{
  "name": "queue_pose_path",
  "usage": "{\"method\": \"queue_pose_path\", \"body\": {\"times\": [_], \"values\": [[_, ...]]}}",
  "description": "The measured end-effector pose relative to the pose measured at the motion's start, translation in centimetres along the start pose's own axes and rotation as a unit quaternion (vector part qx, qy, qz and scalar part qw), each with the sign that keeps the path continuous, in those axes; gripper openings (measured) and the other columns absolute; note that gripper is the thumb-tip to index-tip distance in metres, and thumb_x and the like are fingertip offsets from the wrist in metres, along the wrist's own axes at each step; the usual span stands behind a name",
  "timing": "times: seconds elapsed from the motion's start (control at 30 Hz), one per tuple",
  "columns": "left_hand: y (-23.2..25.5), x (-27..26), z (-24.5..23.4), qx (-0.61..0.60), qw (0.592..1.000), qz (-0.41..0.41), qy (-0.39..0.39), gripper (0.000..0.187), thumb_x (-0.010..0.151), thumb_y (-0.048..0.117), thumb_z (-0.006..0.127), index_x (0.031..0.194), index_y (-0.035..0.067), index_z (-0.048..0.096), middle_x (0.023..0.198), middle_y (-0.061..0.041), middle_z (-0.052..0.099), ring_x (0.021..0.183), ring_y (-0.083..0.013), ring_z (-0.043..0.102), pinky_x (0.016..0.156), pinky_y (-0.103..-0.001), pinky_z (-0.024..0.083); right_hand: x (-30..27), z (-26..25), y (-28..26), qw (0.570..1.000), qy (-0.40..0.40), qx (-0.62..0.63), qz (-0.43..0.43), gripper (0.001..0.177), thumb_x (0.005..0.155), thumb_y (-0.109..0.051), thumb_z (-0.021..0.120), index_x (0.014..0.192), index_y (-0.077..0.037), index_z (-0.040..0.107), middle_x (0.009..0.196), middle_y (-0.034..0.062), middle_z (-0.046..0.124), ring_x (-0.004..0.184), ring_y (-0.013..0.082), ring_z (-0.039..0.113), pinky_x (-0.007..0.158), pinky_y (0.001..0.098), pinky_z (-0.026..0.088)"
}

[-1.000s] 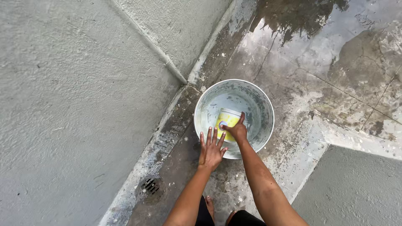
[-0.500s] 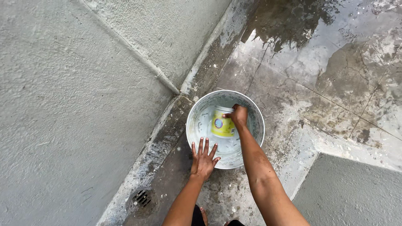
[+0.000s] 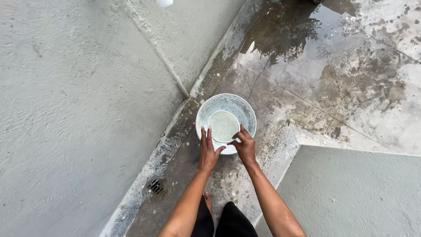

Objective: The person fills a small bucket with water by hand from a tap and a larger container, then pours it into various potted plants on a balcony.

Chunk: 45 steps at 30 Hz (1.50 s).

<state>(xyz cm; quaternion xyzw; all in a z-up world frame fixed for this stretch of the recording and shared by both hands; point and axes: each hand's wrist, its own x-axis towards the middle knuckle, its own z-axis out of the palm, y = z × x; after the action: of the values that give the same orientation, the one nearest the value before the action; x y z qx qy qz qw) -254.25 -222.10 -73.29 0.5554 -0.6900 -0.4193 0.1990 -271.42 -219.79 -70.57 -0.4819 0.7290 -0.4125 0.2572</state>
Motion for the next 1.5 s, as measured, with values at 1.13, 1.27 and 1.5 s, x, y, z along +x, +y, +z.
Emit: {"method": "queue_pose_path", "body": {"times": [1.13,1.27,1.5], "values": [[25.7,-63.0,-50.1,0.013,0.809,-0.155,0.566,0.023,0.076,0.007,0.085,0.090,0.002,0.067,0.145,-0.015,0.057,0.106,-0.0259,0.074,0.079,-0.035,0.066,-38.5,-0.3,-63.3,0.723,-0.543,0.210,-0.372,0.131,0.055,-0.020,0.095,0.160,-0.009,0.018,0.165,0.0221,0.028,0.151,0.0351,0.031,0.121,0.0518,0.032],[23.9,-74.6,-54.5,0.034,0.774,-0.129,0.620,0.025,0.074,0.005,0.085,0.091,0.001,0.067,0.144,-0.016,0.057,0.107,-0.0271,0.073,0.083,-0.036,0.066,-50.7,4.5,-67.0,0.691,-0.602,0.186,-0.354,0.161,0.041,-0.031,0.098,0.160,-0.012,-0.010,0.166,0.0228,0.014,0.151,0.0344,0.026,0.119,0.0519,0.030],[21.5,-93.1,-61.7,0.039,0.724,-0.189,0.663,0.026,0.073,0.003,0.084,0.093,0.002,0.069,0.146,-0.019,0.056,0.097,-0.0297,0.074,0.077,-0.041,0.061,-71.4,12.2,-72.7,0.676,-0.656,0.269,-0.202,0.123,0.057,-0.020,0.097,0.151,-0.003,0.020,0.144,0.0147,0.050,0.125,0.0241,0.060,0.101,0.0407,0.057]]}}
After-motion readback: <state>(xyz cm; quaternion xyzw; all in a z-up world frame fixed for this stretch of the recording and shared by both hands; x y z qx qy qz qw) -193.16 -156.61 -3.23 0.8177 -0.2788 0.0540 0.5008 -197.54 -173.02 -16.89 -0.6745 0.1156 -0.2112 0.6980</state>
